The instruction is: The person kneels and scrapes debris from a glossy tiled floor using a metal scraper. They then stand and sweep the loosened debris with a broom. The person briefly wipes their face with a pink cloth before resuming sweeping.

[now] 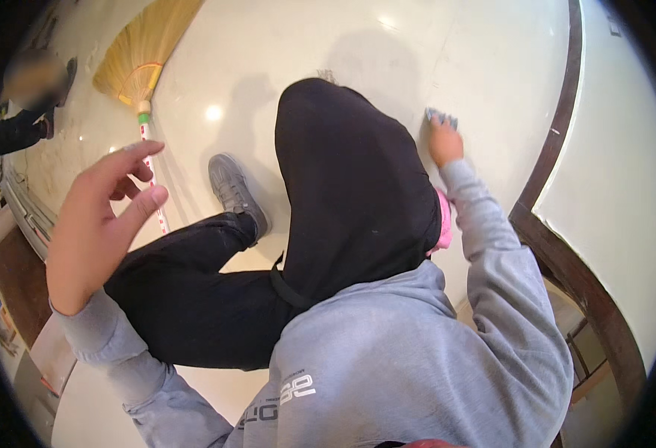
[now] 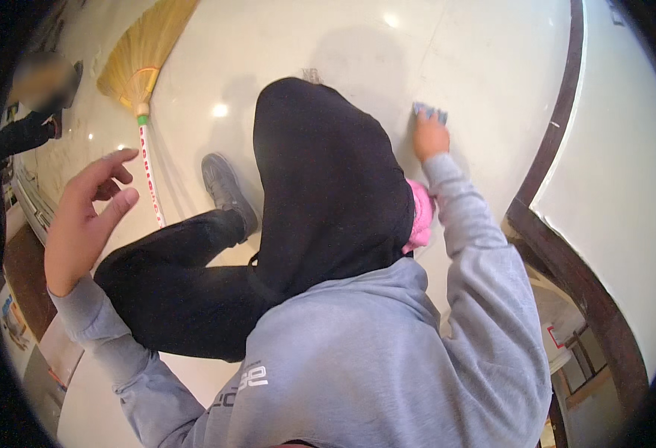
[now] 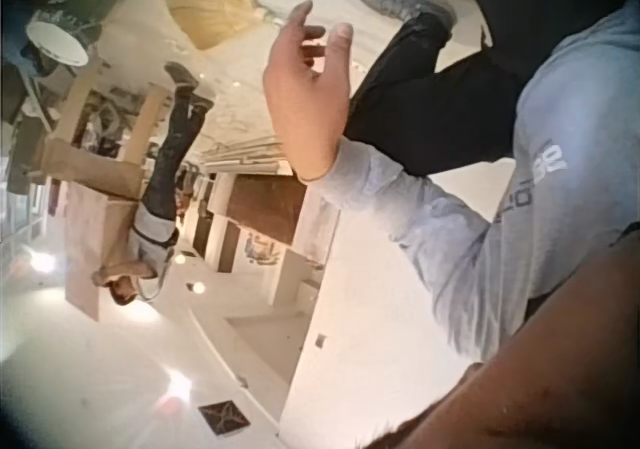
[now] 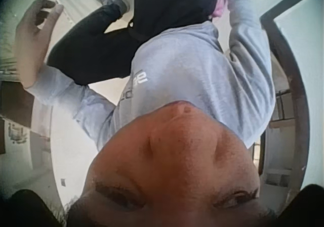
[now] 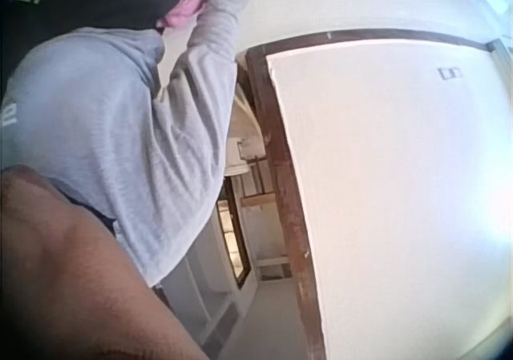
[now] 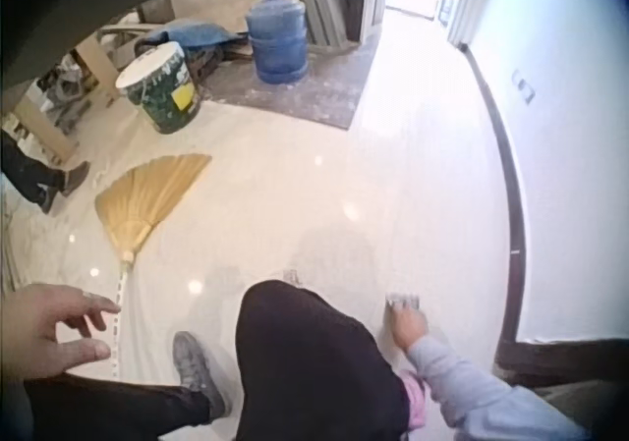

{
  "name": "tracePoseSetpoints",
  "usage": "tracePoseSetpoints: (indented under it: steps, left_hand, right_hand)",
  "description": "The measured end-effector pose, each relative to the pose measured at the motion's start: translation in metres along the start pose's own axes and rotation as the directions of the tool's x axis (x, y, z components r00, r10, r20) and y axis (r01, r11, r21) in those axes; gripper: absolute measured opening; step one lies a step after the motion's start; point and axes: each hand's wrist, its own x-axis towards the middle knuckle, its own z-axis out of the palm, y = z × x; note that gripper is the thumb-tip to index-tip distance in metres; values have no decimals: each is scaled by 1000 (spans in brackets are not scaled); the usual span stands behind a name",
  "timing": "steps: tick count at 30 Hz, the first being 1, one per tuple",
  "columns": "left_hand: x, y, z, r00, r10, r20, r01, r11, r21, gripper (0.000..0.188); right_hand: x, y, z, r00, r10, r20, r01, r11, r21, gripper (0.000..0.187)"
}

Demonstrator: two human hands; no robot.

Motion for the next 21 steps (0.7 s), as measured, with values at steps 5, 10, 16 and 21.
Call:
tracePoseSetpoints:
  steps: [5, 10, 16, 21]
  left_hand:
    - [10, 2, 1, 998, -55, 5, 55, 998, -8, 36]
    - [10, -3, -1, 1000, -18, 15, 18, 1000, 25, 37]
    - [4, -3, -4, 1000, 1, 29, -2, 999, 46, 39]
    - [0, -1, -2, 1000, -11, 20, 10, 1000, 16, 39]
  right_hand:
    - [11, -5, -18, 977, 82, 196, -81, 997, -11, 25]
    - [21, 1, -20, 982, 94, 164, -100, 995, 24, 23]
    - [28, 10, -16, 982, 19, 189, -15, 1000, -27, 22]
    - [25, 11, -23, 975, 46, 217, -41, 999, -28, 21]
